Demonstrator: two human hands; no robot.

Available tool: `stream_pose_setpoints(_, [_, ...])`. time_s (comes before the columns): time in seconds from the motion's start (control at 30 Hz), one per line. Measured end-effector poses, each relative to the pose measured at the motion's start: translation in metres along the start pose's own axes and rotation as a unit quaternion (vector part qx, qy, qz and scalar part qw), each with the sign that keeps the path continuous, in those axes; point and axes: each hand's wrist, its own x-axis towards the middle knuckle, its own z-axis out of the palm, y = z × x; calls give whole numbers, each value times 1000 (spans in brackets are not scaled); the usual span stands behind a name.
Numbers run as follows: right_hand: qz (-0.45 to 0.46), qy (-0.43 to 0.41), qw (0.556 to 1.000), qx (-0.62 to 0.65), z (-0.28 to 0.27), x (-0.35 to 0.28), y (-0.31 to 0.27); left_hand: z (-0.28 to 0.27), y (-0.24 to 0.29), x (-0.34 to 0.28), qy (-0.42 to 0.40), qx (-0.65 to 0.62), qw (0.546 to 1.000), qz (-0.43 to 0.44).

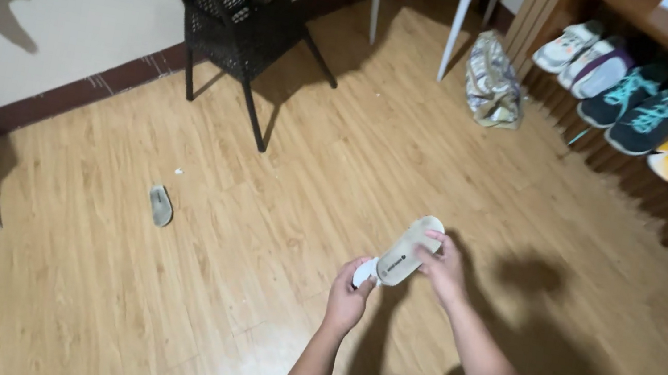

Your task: The person sits on the floor and wipes several shoe insoles with a white tissue. They handle a purple insole, a white insole, and a beige insole, wiping each one before placing them back on the shoe rack.

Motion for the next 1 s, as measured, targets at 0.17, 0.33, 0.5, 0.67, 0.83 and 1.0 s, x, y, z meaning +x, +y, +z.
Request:
stream_pose_setpoints(0.17, [-62, -2, 996, -65, -10, 2, -13, 21, 48, -18, -27, 39, 998, -30])
stream_pose_setpoints(0.33, [-77, 37, 996, 32, -28, -46, -71, 61, 78, -38, -43, 49, 997, -44])
stream_pose_setpoints(0.5, [-75, 64, 993, 61, -52, -87, -91, 106, 91, -60, -33, 62, 994, -86])
stream_pose_setpoints(0.67, [-33, 114, 989, 89, -61, -128, -119, 139, 139, -86, -20, 142, 984, -106])
stream_pose_setpoints(0.83, [13, 166, 981, 97, -100, -142, -159, 167, 189, -107, -11, 109, 986, -122])
stream_pose_setpoints(1.0, [160, 145, 975, 58, -124, -180, -278, 192, 266, -131, -57, 73, 979, -181])
